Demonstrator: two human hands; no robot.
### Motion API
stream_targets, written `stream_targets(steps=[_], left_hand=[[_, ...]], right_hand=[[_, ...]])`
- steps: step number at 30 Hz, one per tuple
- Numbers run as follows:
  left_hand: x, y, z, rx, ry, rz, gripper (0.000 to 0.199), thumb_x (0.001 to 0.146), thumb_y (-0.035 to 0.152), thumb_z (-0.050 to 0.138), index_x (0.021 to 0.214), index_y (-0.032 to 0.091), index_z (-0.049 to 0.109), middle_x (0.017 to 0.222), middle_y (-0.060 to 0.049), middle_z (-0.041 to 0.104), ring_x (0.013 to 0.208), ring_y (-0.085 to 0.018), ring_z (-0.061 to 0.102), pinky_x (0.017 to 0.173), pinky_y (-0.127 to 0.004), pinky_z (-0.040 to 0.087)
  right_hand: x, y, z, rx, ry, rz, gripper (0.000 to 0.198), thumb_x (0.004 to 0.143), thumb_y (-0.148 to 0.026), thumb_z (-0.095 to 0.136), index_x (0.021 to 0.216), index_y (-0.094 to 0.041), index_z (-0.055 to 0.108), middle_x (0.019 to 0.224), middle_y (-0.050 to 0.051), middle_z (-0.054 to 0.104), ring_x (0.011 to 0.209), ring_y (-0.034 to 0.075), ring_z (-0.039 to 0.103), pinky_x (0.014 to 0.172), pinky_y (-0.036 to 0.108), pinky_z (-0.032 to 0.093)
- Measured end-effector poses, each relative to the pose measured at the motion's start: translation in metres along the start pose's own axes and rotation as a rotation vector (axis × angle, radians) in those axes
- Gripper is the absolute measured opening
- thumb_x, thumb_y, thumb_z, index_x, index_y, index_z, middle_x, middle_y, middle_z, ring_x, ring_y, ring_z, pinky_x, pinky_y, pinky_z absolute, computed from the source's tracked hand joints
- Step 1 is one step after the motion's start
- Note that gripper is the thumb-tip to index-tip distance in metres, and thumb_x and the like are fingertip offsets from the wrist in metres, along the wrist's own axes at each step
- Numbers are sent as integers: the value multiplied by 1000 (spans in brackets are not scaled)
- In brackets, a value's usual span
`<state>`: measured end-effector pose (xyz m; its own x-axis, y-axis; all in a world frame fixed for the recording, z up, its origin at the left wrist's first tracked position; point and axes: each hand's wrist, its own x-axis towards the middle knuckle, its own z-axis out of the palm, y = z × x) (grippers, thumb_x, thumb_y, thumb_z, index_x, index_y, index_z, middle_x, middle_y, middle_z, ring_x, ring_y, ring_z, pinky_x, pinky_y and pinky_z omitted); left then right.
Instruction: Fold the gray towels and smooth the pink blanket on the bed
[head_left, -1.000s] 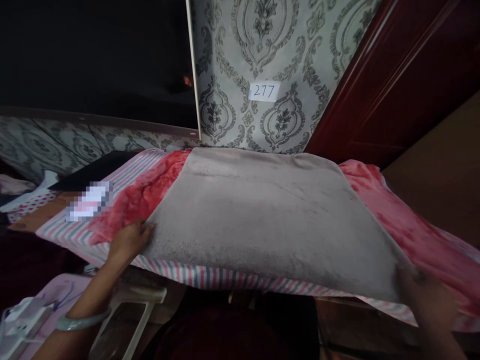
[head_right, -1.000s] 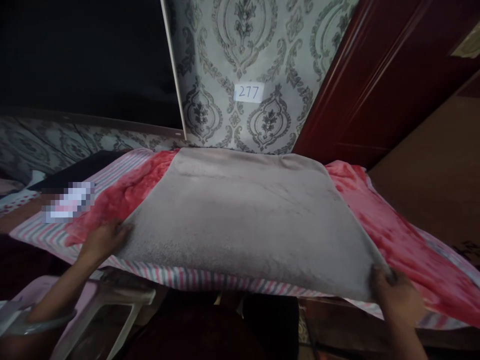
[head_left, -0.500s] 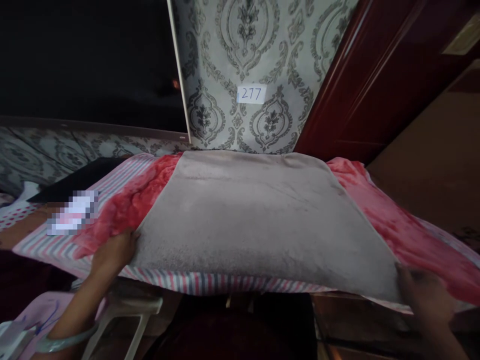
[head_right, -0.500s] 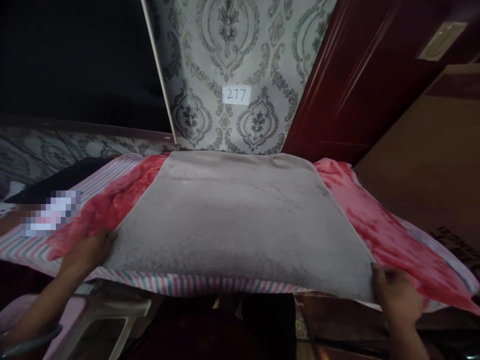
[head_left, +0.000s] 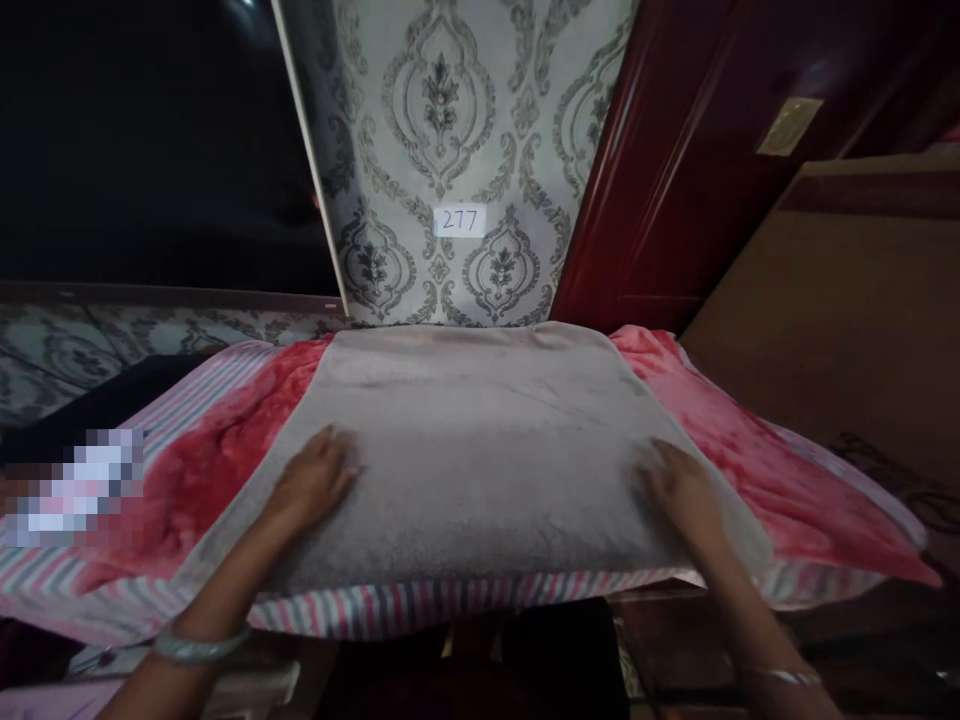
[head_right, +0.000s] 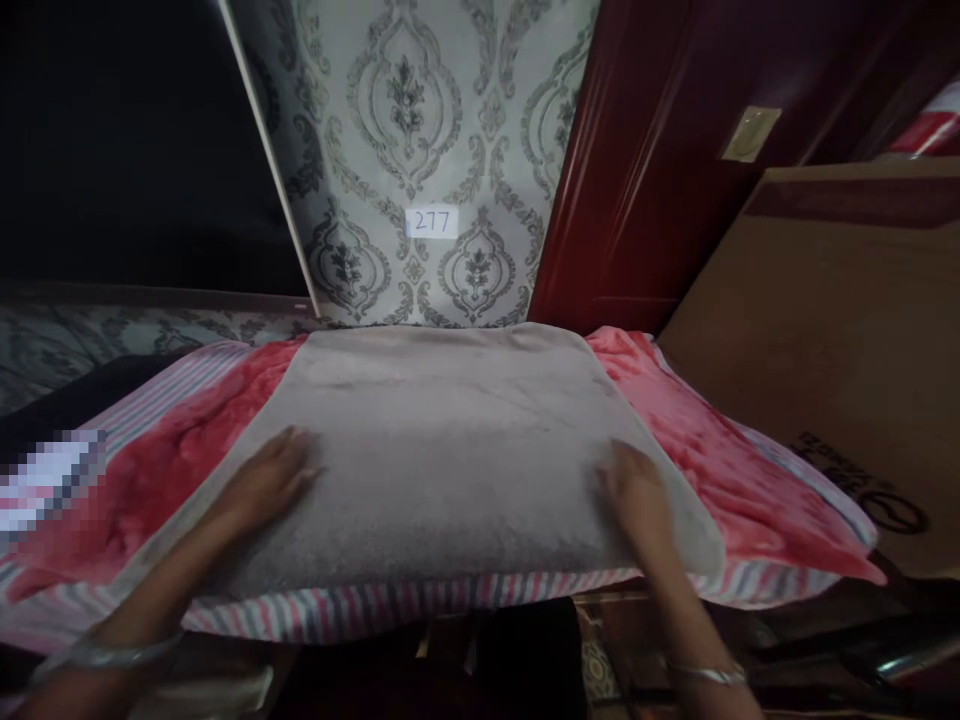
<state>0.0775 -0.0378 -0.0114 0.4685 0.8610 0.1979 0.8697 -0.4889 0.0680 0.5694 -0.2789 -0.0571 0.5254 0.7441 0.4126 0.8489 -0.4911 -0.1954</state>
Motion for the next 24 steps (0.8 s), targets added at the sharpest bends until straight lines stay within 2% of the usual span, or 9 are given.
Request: stream_targets(steps=[2,4,6,8,11,13,19,22,24], left_hand=[[33,31,10,-57,-88,177,63,91,42,49,145,10,48,158,-22,38,146,-33,37,115,-46,36],[61,63,16,-76,-147,268,66,92,45,47,150,13,43,163,-21,28,149,-35,29,117,-51,32],[80,88,24,-72,-169,314,68,93,47,46,153,14,39,165,-20,21,152,-36,22,118,-56,28],[90,103,36,-62,-140,349,67,95,48,44,154,17,38,165,-18,22,152,-37,21,118,-59,25],[94,106,57,-59,-51,375,62,97,49,40,153,22,41,163,-14,31,151,-35,25,118,-61,23],[94,102,68,-63,-21,380,62,98,52,38,153,23,41,161,-13,35,151,-34,26,118,-61,23],[97,97,71,-62,-5,401,62,98,53,36,152,23,43,160,-13,37,150,-34,29,118,-61,25],[98,97,71,-59,9,402,61,98,52,37,152,24,44,160,-12,38,149,-34,31,118,-60,26],[99,96,73,-65,30,410,60,98,52,37,151,25,45,159,-12,40,148,-33,33,117,-59,28]], right_hand=[[14,-58,13,33,-146,-116,59,96,-39,33,144,-10,51,147,18,52,138,31,45,115,46,35],[22,-107,26,31,-297,-180,59,98,-42,36,152,-19,43,159,13,38,148,31,31,117,49,30],[28,-139,36,49,-415,-253,62,100,-46,36,158,-26,32,166,8,22,152,32,18,118,53,25],[35,-150,43,65,-481,-329,63,101,-50,34,160,-30,25,168,5,14,154,31,10,120,57,18],[53,-132,50,55,-495,-390,62,101,-52,30,160,-32,23,168,3,13,154,28,9,121,56,13],[69,-105,52,12,-473,-343,62,102,-52,28,160,-32,23,168,2,15,154,27,11,121,53,14],[104,-7,50,-157,-389,95,60,103,-50,24,160,-30,22,168,2,15,153,28,14,120,55,18],[110,28,45,-169,-385,221,62,103,-51,23,161,-28,21,168,3,14,153,29,15,119,56,20],[113,39,41,-166,-393,266,62,103,-50,22,161,-27,22,168,5,14,153,30,16,118,59,21]])
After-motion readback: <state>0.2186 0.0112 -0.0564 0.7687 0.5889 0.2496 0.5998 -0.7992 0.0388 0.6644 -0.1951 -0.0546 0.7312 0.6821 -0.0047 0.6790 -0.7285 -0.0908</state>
